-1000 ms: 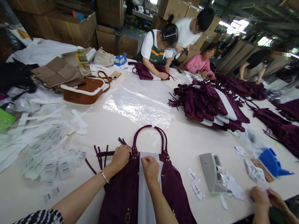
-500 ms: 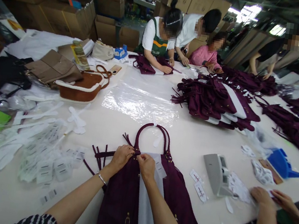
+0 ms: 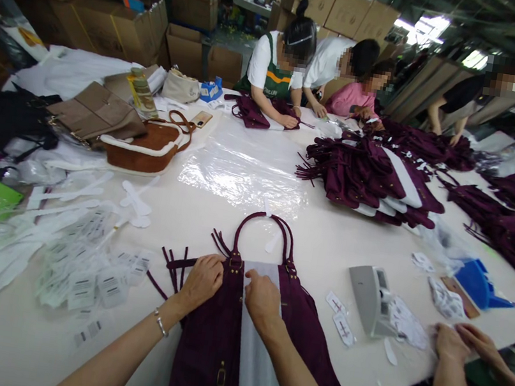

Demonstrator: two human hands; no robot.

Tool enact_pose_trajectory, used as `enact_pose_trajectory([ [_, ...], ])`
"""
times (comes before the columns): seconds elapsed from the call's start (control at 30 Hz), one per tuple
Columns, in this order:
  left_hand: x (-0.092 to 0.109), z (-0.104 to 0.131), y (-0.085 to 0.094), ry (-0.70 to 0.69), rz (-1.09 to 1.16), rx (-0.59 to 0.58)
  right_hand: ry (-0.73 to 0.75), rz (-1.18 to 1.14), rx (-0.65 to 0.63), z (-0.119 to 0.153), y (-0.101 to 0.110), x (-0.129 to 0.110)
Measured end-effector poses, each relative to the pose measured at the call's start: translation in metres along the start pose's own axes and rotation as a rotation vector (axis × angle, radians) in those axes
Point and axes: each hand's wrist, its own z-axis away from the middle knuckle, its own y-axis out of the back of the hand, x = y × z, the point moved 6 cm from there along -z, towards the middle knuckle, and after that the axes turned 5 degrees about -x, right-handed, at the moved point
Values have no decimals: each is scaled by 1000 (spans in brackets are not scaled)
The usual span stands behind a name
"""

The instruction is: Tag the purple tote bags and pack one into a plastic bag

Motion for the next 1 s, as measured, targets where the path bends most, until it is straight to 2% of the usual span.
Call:
enact_pose_trajectory([
  [0.1, 10, 4, 0, 8, 144, 6, 97, 61, -62, 6, 5, -12],
  [0.2, 12, -1, -6, 43, 332, -25, 129, -215, -154, 6, 2, -14],
  [0.33, -2, -9, -16, 192, 589, -45, 86, -628, -239, 2, -14, -2],
  [0.5, -16, -8, -21, 326, 836, -64, 56, -821, -282, -1, -42, 16],
  [0.63, -22, -5, -28, 425, 965, -49, 35, -611, -93, -4, -39, 27],
  [0.73, -25, -4, -37, 483, 1030, -30, 39, -366, 94, -3, -22, 26],
  [0.83, -22, -3, -47, 521, 1082, -38, 109, -229, 253, -2, -6, 13],
  [0.9, -16, -1, -51, 533, 1133, -49, 176, -181, 306, -1, -4, 0],
  [1.0, -8, 3, -51, 536, 1212, -24, 274, -211, 300, 1, -13, -20],
])
